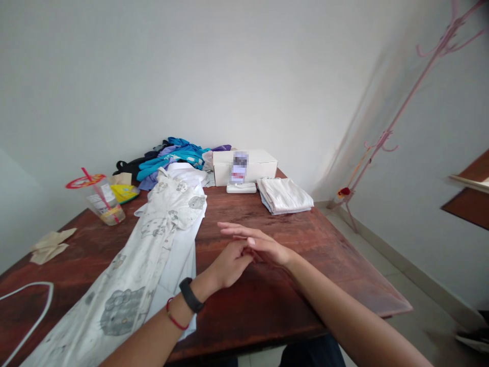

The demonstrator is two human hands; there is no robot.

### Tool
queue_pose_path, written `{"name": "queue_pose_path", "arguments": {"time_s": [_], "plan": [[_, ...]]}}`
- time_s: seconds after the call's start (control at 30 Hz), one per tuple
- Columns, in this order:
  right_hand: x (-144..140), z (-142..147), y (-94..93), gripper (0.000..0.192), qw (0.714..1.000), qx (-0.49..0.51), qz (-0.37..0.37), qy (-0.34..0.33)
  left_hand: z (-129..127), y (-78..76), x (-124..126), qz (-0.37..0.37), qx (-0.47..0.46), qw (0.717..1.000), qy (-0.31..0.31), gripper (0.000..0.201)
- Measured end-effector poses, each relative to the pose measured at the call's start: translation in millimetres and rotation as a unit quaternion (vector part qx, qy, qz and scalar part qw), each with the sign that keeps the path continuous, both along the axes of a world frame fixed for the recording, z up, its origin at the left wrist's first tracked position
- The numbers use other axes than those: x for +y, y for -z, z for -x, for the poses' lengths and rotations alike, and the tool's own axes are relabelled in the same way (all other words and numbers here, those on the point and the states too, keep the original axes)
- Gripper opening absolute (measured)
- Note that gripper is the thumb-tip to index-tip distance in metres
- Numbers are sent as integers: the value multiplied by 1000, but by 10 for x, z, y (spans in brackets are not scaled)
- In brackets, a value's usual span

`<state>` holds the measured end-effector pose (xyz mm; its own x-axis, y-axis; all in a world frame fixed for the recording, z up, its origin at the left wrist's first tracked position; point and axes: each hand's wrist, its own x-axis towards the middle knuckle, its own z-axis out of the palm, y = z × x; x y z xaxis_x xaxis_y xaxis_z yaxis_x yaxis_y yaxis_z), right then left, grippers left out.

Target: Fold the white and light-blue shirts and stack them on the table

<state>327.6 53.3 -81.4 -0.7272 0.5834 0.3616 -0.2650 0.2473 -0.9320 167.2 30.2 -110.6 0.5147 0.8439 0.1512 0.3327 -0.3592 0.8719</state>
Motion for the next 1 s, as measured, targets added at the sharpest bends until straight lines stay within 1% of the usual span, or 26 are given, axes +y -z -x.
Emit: {"name": "queue_pose_path", "arguments": {"time_s": [0.07,0.1,0.17,0.23,0.33,0.4,0.5,0.57,0.67,0.73,0.77,0.83,0.93,1.0], "plan": [[4,0,-14,50,996,-50,-68,18,11,-21,-10,-29,-9,999,20,29],[6,0,-19,48,994,-66,-86,24,17,-30,-15,-45,-13,999,27,33],[6,0,-27,48,994,-66,-89,22,24,-39,-19,-56,-19,998,37,37],[0,-1,-29,52,998,-33,-56,0,24,-34,-18,-30,-14,998,47,31],[-22,-2,-27,62,998,27,35,-33,12,-22,-21,9,-8,999,47,11],[-39,-2,-26,68,993,61,88,-39,-1,-26,-33,28,-15,999,34,18],[-51,-1,-28,70,989,86,116,-32,-24,-52,-52,63,-43,997,15,25],[-44,1,-30,66,993,69,96,-21,-37,-65,-53,82,-55,995,9,22],[-21,6,-23,57,999,31,24,-8,-44,-67,-37,101,-49,993,22,9],[-10,18,-5,53,1000,21,7,-11,-40,-58,-24,100,-31,994,28,9],[-9,28,8,53,999,26,19,-11,-36,-52,-19,96,-20,995,27,9],[-10,52,40,52,996,51,73,-5,-28,-38,-12,83,1,996,20,11],[3,83,95,53,979,112,167,-5,-22,-14,-2,51,6,999,14,18],[34,90,134,53,969,137,206,-16,-27,7,9,20,0,1000,8,23]]}}
